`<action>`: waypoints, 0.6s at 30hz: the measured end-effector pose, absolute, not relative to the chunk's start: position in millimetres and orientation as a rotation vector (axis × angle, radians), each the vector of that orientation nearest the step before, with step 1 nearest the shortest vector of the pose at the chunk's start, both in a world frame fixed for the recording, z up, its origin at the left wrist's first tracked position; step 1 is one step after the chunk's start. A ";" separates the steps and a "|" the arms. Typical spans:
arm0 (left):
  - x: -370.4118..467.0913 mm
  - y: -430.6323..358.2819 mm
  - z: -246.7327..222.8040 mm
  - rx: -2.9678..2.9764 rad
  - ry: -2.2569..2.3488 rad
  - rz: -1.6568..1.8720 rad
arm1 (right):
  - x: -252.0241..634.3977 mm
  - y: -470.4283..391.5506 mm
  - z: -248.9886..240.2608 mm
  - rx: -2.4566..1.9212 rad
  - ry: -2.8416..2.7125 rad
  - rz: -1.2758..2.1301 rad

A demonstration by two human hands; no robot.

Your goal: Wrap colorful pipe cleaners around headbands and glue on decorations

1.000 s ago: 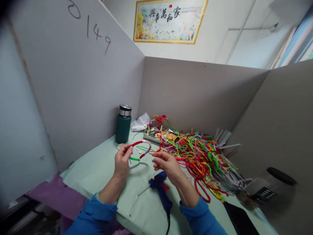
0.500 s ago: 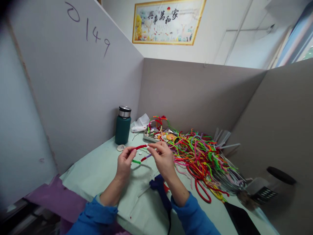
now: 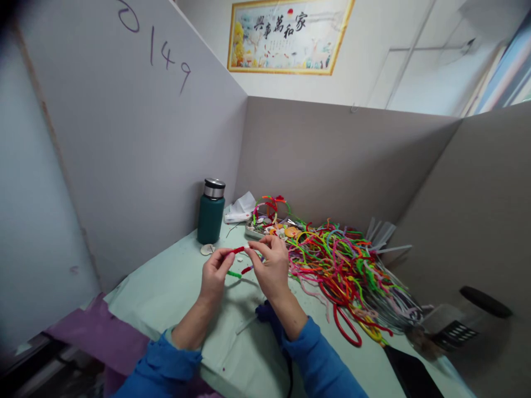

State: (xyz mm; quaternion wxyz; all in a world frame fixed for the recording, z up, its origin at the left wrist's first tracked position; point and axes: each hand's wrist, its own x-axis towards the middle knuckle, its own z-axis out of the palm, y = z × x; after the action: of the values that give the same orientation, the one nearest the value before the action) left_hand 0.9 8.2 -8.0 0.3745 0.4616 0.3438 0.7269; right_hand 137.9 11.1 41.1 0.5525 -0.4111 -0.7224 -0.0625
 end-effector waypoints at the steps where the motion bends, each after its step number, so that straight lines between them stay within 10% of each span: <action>1: 1.0 8.3 -8.1 1.181 0.878 1.857 | 138.5 10.4 40.8 -0.970 -1.720 -0.181; 18: 1.0 5.8 -3.9 1.154 0.853 1.871 | 133.5 11.1 45.4 -0.935 -1.792 -0.224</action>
State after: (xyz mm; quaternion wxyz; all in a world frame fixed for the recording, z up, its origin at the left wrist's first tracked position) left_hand 1.0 5.8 -3.9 0.3818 0.4522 0.3343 0.7335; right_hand 133.5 11.1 45.4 0.5261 -0.3911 -0.7493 -0.0937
